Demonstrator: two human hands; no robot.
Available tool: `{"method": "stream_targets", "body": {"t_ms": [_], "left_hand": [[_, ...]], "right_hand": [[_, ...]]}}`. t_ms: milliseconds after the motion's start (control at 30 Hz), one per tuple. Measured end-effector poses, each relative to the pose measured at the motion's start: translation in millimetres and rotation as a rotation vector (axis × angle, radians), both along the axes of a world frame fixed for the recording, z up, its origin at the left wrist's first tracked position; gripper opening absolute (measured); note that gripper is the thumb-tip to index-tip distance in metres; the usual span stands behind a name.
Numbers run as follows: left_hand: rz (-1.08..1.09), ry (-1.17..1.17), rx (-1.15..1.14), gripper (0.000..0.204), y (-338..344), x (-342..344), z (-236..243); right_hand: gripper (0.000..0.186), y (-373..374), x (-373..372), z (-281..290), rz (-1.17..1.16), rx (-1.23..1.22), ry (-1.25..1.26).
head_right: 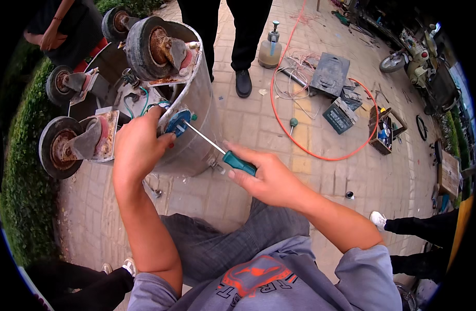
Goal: The person walks through a cluttered workshop and outside to a metal cart with wheels. They use a screwdriver to remove a screw from a small electrical component, then manipulate wires and parts by hand while others stand nearby.
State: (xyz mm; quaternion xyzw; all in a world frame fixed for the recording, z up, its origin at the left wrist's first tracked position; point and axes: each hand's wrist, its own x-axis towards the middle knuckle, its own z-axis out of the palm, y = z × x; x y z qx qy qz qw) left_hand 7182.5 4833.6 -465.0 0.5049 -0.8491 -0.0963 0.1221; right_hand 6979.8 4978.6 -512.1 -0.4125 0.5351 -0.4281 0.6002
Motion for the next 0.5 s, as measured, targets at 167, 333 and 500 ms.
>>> {"method": "stream_targets", "body": {"t_ms": [167,333,500], "left_hand": [[-0.022,-0.022,-0.023,0.039,-1,-3,0],[-0.013,-0.032,-0.019,0.039,0,-3,0],[-0.003,-0.018,-0.018,0.038,0,-1,0]], "right_hand": [[0.056,-2,-16,-26,0.136,0.327,-1.041],[0.049,1,-3,-27,-0.006,-0.399,0.456],[0.049,3,-1,-7,-0.060,0.148,-0.347]]}}
